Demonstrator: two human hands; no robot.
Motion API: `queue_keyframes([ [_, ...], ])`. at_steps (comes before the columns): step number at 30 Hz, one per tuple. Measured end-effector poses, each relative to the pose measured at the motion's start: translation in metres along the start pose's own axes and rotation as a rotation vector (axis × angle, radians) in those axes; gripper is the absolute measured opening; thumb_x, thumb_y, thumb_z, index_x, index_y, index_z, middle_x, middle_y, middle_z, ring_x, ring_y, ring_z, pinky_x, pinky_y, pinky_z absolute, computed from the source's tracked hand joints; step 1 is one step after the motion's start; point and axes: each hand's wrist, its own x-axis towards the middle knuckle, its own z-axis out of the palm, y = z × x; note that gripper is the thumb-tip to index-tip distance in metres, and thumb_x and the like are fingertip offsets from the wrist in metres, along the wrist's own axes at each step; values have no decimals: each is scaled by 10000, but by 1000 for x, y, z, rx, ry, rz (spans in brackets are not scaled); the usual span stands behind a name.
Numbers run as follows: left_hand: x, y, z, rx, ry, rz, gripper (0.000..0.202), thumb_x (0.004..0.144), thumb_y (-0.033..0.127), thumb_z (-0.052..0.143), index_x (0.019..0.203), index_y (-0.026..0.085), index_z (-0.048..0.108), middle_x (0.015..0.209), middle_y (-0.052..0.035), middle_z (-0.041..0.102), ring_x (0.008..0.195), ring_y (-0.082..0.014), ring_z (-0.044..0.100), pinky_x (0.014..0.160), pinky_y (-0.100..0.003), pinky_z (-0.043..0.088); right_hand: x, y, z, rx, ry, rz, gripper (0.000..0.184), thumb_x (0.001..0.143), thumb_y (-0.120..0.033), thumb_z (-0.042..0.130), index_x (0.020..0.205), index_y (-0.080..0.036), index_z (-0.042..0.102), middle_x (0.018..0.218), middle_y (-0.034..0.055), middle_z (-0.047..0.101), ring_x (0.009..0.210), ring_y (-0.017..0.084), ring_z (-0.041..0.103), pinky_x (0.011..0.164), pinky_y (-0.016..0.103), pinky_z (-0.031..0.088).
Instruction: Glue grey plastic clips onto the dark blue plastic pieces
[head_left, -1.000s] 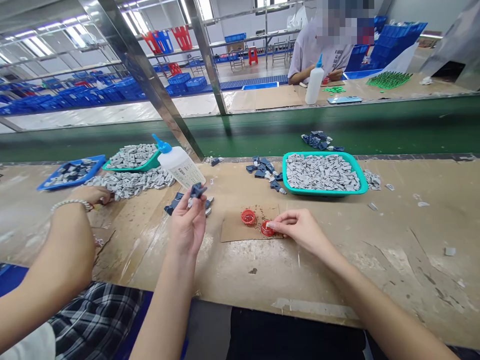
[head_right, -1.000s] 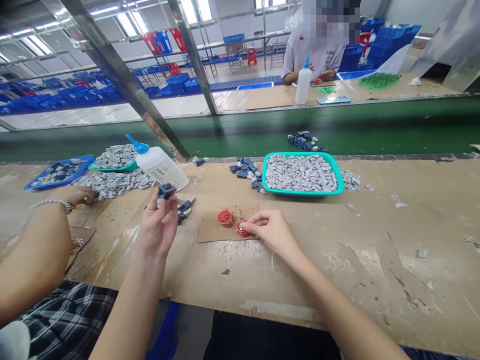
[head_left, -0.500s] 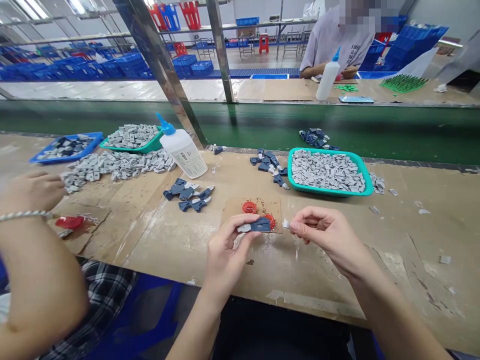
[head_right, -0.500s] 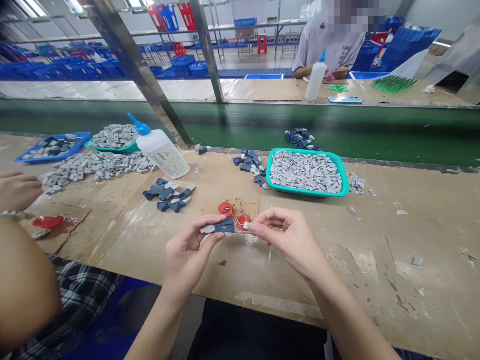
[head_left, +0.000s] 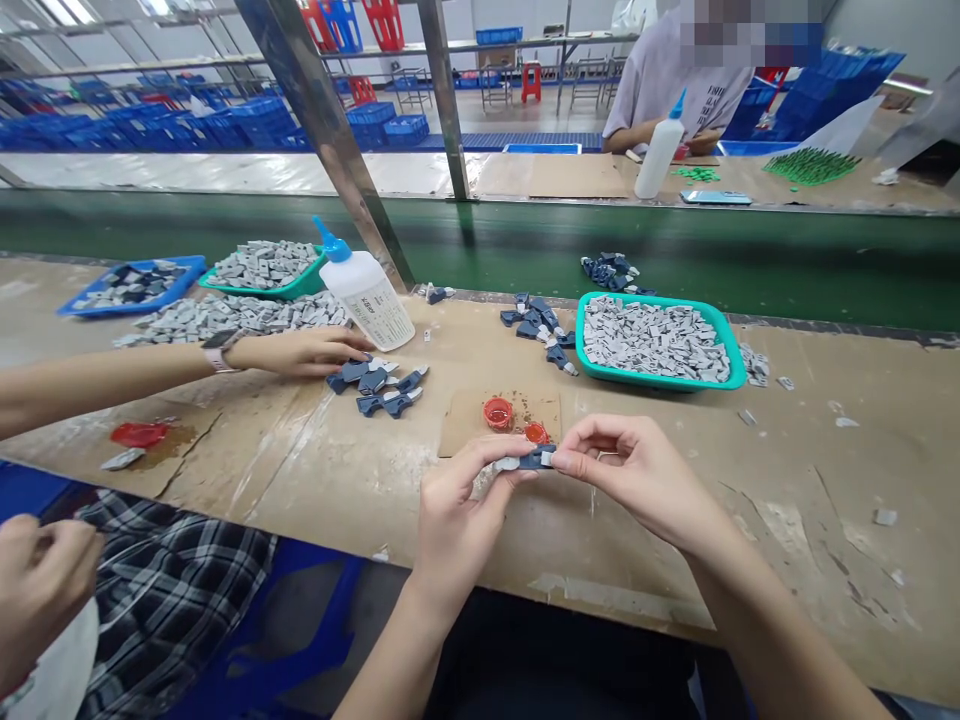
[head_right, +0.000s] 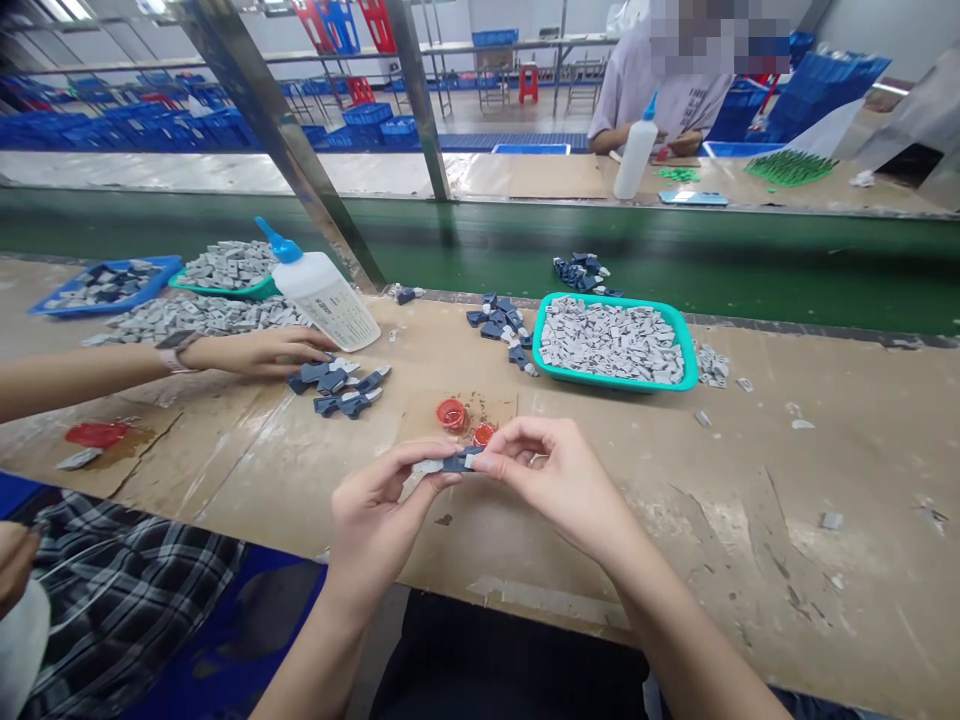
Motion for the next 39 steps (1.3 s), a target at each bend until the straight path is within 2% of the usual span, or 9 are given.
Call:
queue_keyframes([
  [6,-1,0,-1,-38,-29,29,253,825,73,614,966,264,704,956,-18,730,920,-188,695,768,-311,621,2,-2,-2,-74,-30,36,261,711,-421,762,706,-187,649,722,20,672,702,177,622,664,285,477],
  [12,-1,-4,-1,-47,-82,77,247,831,73,600,962,260,695,935,-40,724,919,-199,689,762,-328,615,4,-2,1,-126,-55,36,252,700,-324,771,836,-201,599,738,-5,642,686,153,589,604,258,446],
  [19,5,-8,-4,10,-140,161,351,811,5,568,1041,256,654,955,-38,723,909,-185,689,738,-302,617,4,-3,6,-233,-78,47,55,783,-214,651,839,-213,655,828,23,708,785,184,650,640,278,474],
  [22,9,-4,-4,111,-124,184,396,815,5,560,1112,259,624,970,-32,722,910,-178,695,771,-301,618,7,-4,4,-157,-82,52,43,789,-230,664,821,-204,678,814,35,731,768,196,683,663,298,511],
  [27,10,6,-1,214,-24,245,508,809,-14,564,1237,260,544,1005,-22,715,924,-164,700,796,-279,622,2,-6,8,114,127,59,191,647,-273,822,778,-186,713,815,63,762,783,246,725,717,338,580],
  [33,8,11,5,272,76,395,567,765,-72,594,1258,202,533,1033,-40,708,949,-168,695,816,-284,619,-17,-6,30,250,394,25,245,667,-321,822,873,-197,776,914,74,774,857,279,735,775,368,623],
  [36,9,13,6,279,98,470,572,734,-111,606,1238,151,545,1013,-51,710,931,-166,699,811,-279,616,-23,-6,36,302,429,12,200,713,-310,793,885,-208,786,945,57,773,889,263,732,797,335,621],
  [39,13,17,6,270,70,527,577,712,-139,613,1222,123,543,1013,-67,712,935,-166,697,826,-279,607,-26,-6,34,330,406,20,171,712,-297,795,861,-213,790,909,48,777,867,244,736,794,306,618],
])
